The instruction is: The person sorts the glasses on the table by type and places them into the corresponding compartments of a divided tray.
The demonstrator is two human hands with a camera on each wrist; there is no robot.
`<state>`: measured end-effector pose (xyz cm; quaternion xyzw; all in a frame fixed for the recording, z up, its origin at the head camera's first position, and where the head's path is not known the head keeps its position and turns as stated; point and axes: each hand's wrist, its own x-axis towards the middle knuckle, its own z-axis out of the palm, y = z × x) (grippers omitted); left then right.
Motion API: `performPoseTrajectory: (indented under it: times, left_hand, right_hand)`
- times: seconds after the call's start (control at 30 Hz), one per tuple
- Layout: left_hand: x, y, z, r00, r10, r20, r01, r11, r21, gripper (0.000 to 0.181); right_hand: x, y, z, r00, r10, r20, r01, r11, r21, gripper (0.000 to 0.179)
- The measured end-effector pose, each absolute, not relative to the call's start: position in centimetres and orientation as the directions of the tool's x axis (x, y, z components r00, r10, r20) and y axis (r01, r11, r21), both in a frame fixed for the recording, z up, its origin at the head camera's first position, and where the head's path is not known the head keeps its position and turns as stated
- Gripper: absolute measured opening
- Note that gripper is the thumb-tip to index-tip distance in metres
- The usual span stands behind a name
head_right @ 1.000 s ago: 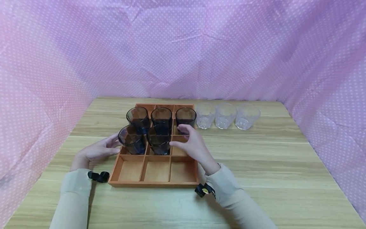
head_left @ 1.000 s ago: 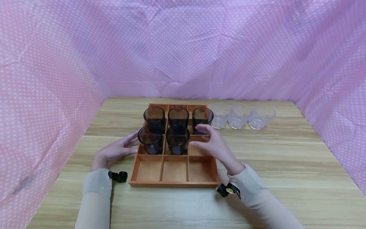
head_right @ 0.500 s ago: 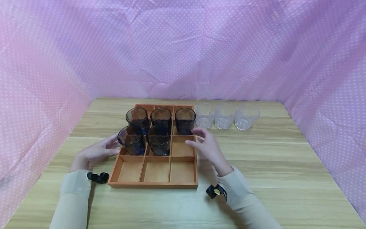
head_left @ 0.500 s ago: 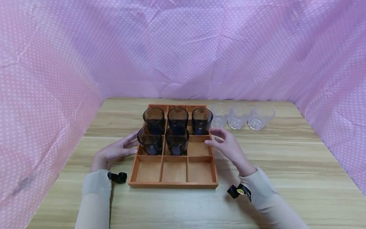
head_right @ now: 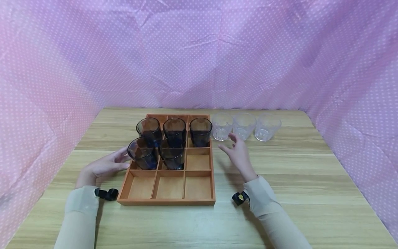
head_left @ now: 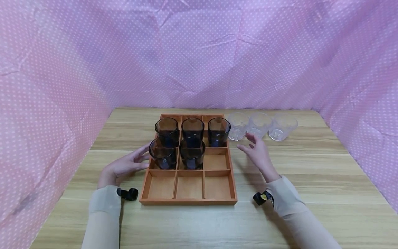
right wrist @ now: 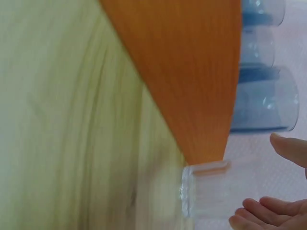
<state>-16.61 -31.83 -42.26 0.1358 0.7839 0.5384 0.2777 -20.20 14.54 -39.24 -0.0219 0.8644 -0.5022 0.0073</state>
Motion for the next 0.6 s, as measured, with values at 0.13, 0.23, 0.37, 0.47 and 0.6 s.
performPoseTrajectory:
  times: [0.13, 0.23, 0.37, 0.47, 0.6]
  left_hand:
    - [-16.6, -31.9, -42.3, -0.808, 0.515, -0.286, -0.095, 0.366, 0.926, 0.085]
    - [-16.7, -31.8, -42.3, -0.808, 0.519, -0.279, -0.102, 0.343, 0.934, 0.084]
    - [-16.7, -31.8, -42.3, -0.807, 0.525, -0.27, -0.106, 0.32, 0.941, 0.084]
    - [-16.7, -31.8, -42.3, -0.803, 0.532, -0.267, -0.108, 0.311, 0.944, 0.084]
    - [-16.7, -31.8, -42.3, -0.799, 0.541, -0.264, -0.1, 0.313, 0.944, 0.084]
  right_hand:
    - [-21.0, 14.9, -39.5, -0.999, -0.013, 0.041, -0.042, 0.502, -0.864, 0.065]
    - [-21.6, 15.0, -39.4, -0.999, 0.004, 0.045, -0.037, 0.5, -0.865, 0.065]
    - [-22.0, 15.1, -39.4, -0.999, 0.027, 0.04, -0.021, 0.507, -0.862, 0.067]
    - [-22.4, 15.1, -39.5, -0.999, 0.036, 0.037, -0.013, 0.511, -0.859, 0.069]
    - [-22.8, 15.1, -39.6, -0.998, 0.051, 0.035, -0.005, 0.505, -0.863, 0.07]
